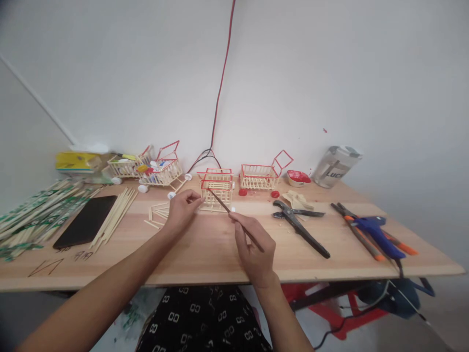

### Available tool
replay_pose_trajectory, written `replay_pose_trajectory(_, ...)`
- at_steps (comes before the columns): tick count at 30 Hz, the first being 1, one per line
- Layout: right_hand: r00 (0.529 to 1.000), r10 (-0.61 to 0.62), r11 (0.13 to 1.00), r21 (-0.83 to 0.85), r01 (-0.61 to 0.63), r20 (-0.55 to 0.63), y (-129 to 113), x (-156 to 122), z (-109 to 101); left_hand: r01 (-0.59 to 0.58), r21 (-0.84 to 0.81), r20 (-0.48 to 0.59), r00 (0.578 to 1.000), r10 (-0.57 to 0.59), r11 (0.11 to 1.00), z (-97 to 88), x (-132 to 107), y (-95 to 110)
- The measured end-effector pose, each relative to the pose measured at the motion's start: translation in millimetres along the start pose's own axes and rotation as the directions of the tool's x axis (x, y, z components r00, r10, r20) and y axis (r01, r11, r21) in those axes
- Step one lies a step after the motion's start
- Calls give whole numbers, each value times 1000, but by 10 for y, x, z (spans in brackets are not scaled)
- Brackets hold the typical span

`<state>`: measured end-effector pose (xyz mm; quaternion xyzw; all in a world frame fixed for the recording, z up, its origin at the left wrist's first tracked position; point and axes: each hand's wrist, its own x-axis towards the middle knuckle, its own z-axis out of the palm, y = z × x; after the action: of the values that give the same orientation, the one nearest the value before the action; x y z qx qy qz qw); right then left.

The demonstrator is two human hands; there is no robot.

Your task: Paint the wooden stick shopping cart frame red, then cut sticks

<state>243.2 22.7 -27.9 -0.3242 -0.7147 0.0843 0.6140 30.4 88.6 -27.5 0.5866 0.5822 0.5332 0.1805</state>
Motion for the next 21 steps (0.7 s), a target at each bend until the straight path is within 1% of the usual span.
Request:
replay_pose_trajectory(6, 1000, 7, 1000, -30, -7, -7, 11, -19, -95, -2, 19, -4, 1000, 2, 1000, -3, 2, 5)
replay_pose_trajectory(17, 999, -16, 997, -79, 13, -47, 20, -24, -257, 0, 5, -6, 1000, 0, 1000, -7, 3, 22)
replay_pose_trajectory(21, 999, -5, 996, -91, 0, -53, 21, -33, -320, 5, 15, -2, 1000, -5, 1000, -9, 3, 21)
